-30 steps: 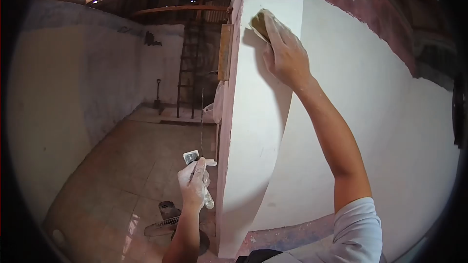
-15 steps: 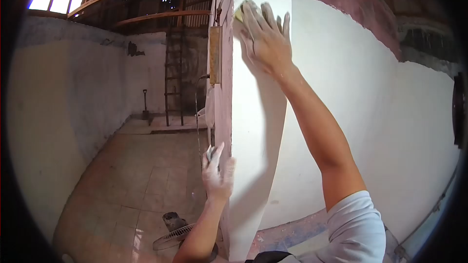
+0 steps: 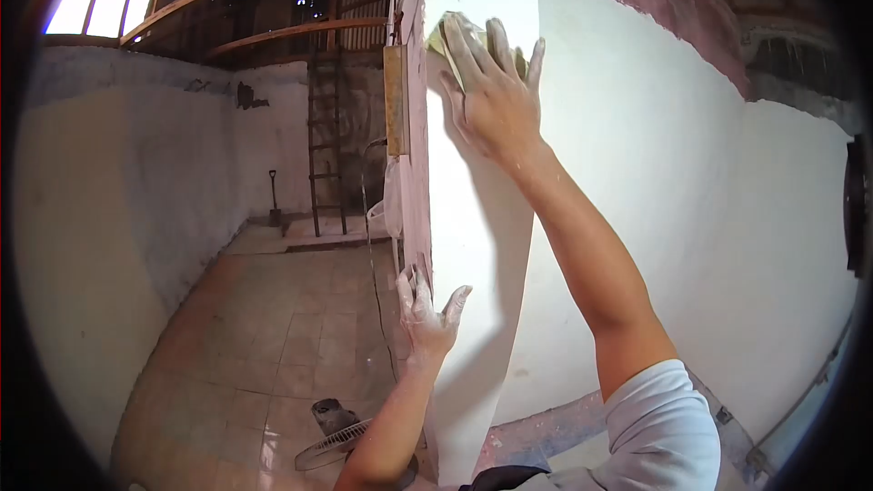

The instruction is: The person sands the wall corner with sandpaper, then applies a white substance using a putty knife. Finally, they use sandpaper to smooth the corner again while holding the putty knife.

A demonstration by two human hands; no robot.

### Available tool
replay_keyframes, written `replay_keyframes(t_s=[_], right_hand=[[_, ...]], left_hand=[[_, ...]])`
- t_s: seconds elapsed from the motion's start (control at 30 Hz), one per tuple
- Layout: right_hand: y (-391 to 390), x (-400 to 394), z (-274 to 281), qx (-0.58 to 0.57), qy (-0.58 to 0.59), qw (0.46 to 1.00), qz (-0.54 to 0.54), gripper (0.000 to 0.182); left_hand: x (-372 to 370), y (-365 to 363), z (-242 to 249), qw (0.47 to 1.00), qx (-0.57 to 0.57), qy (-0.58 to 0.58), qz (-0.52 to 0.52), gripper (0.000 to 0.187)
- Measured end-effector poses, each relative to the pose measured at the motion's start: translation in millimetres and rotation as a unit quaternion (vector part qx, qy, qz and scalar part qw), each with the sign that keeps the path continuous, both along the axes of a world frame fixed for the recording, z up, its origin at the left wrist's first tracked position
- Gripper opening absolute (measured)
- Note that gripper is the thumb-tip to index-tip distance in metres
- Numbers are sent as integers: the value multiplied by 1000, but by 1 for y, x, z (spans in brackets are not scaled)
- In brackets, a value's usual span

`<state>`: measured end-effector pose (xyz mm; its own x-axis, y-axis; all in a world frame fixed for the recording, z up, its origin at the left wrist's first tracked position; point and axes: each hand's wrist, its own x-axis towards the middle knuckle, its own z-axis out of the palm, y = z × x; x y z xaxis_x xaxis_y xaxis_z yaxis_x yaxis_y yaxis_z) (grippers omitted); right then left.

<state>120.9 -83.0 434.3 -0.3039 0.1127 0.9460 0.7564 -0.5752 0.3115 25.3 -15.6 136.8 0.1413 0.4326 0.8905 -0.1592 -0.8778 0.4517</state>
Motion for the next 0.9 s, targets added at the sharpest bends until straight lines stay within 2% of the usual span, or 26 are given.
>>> replay_keyframes(t_s=[0.07,0.13,0.23,0.27,0.4,0.47,0.5,0.57,0.63,0.7,0.8,0.9], right_hand=[[5,-3,29,18,-20,999,29,60],[7,-5,44,10,-10,1000,17,60],[-4,-3,-1,-24,-8,999,33,59],[-3,0,-3,-23,-5,1000,-4,58],[7,-9,40,19,-8,1000,9,56],[8,-8,28,12,-15,999,39,57],[5,-12,9,-16,-6,1000,23,58],[5,-7,5,-21,-22,999,12,58],[13,-11,36,3,-38,999,9,57],[13,-15,42,-2,-34,999,6,57],[1,-17,-5,-35,-35,998,30,58],[6,-13,26,-11,-54,998,-13,56]], left_hand=[[4,3,-2,998,25,9,51,86],[11,3,-5,998,14,-15,60,91],[7,0,-7,999,-2,6,53,89],[7,-2,-4,998,0,20,63,89],[8,1,-6,999,-6,17,39,89],[10,-1,-7,999,7,6,52,88],[8,0,-7,998,7,9,58,88],[7,0,-5,999,3,4,48,87],[6,-1,-4,999,5,4,51,87],[5,-1,-4,999,-3,0,38,87],[7,1,-9,998,0,12,63,88],[7,2,-8,998,1,5,58,87]])
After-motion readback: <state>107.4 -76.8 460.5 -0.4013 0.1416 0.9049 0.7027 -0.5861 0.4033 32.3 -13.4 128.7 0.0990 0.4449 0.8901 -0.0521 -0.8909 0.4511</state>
